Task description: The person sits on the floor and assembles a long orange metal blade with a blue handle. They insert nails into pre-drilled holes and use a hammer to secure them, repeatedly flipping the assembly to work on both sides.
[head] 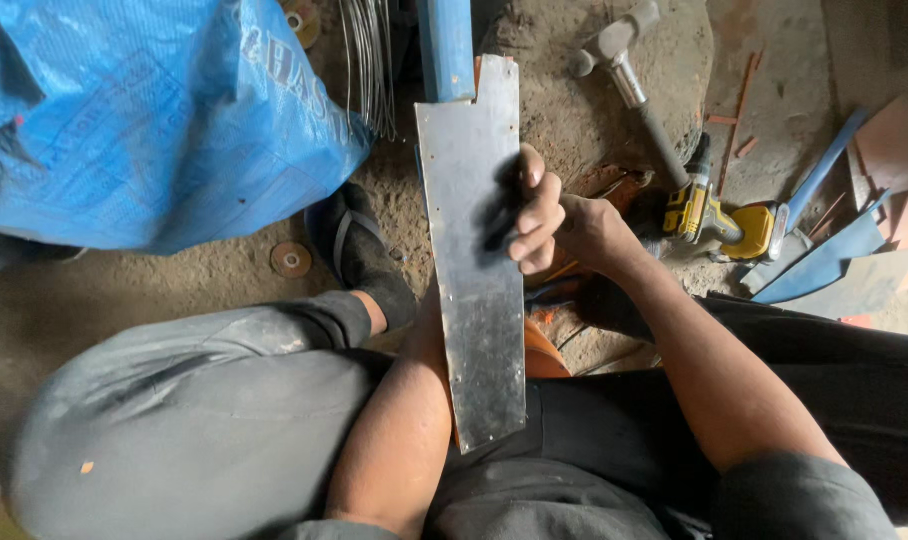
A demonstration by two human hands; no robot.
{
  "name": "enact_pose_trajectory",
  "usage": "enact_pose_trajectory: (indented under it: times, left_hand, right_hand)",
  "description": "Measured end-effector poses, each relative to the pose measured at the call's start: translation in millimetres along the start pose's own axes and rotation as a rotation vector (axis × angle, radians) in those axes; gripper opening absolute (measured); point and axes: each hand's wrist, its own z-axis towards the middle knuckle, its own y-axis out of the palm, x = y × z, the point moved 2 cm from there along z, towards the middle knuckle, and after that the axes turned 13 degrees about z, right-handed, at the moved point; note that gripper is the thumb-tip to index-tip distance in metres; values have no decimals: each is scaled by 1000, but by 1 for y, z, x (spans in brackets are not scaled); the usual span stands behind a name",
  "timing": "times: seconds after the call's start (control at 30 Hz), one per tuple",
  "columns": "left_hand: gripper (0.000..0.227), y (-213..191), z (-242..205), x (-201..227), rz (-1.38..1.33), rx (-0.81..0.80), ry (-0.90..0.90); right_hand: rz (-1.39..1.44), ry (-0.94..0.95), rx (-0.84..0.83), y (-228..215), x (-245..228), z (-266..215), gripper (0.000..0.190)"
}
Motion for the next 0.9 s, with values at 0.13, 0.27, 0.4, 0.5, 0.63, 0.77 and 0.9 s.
enact_pose_trajectory:
  times: [0.13, 0.27, 0.4, 0.5, 0.63, 0.77, 0.9]
  left_hand:
    - [60, 14, 6, -6, -33, 10, -1]
    - [59, 24, 8, -6, -13, 4, -37]
    - [54, 30, -1, -7, 10, 123, -81]
    - [54, 27, -5, -7, 19, 165, -95]
    - [54, 13, 4, -3, 73, 87, -97]
    - [54, 14, 3, 2, 221, 225, -75]
    - [51, 30, -7, 1, 490, 414, -55]
  right_hand:
    - [23, -171, 2, -11, -38, -9, 39]
    - [174, -65, 35, -28, -58, -21, 20]
    - [161, -40, 102, -47, -82, -33, 11]
    - [36, 176, 95, -59, -97, -53, 12]
    - [1, -76, 124, -71, -119, -80, 20]
    - [32, 86, 171, -73, -117, -90, 20]
    - [87, -28, 180, -70, -110, -86, 21]
